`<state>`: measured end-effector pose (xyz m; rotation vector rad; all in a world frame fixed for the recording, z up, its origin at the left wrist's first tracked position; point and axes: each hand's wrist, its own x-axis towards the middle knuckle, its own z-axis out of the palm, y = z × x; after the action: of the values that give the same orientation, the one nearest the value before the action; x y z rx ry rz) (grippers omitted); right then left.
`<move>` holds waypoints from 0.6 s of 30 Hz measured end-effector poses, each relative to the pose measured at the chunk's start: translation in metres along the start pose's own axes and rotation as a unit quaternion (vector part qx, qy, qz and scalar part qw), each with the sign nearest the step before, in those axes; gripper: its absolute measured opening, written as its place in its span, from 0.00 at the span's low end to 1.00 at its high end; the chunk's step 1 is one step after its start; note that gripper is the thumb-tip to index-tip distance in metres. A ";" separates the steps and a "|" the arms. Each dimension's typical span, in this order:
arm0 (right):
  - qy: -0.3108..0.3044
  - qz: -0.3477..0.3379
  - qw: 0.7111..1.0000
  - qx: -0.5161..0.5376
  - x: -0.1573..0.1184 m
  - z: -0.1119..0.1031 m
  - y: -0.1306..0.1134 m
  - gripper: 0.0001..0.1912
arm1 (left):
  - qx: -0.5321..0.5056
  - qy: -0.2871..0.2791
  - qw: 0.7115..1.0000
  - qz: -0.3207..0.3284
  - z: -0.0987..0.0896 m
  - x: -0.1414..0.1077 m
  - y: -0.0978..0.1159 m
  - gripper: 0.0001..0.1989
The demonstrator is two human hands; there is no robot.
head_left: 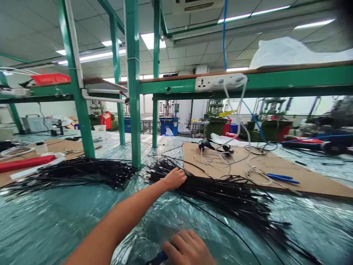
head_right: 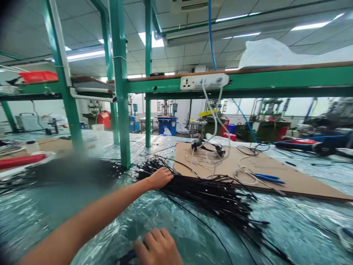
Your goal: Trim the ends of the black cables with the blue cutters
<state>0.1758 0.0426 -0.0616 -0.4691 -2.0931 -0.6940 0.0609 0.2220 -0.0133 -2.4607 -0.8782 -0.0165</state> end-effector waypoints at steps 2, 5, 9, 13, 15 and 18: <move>0.022 -0.010 1.000 -0.018 -0.004 0.010 -0.002 0.08 | 0.002 0.002 1.000 0.002 0.000 0.017 0.005 0.14; 0.059 -0.019 0.997 -0.037 -0.011 0.026 -0.005 0.10 | 0.006 -0.001 1.000 -0.003 -0.002 0.039 0.011 0.14; 0.076 -0.022 0.995 -0.054 -0.021 0.044 -0.007 0.13 | 0.008 -0.014 1.000 -0.015 -0.006 0.064 0.018 0.15; 0.078 -0.013 0.995 -0.060 -0.030 0.060 -0.009 0.15 | 0.001 -0.029 0.999 -0.023 -0.007 0.078 0.022 0.15; 0.090 -0.004 0.994 -0.060 -0.033 0.068 -0.012 0.17 | -0.005 -0.032 0.999 -0.024 -0.008 0.079 0.023 0.15; 0.099 0.008 0.993 -0.060 -0.035 0.080 -0.017 0.19 | -0.014 -0.025 0.999 -0.028 -0.010 0.074 0.023 0.15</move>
<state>0.1371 0.0773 -0.1339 -0.4629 -1.8664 -0.8273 0.1344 0.2460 -0.0021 -2.4710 -0.9736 0.0132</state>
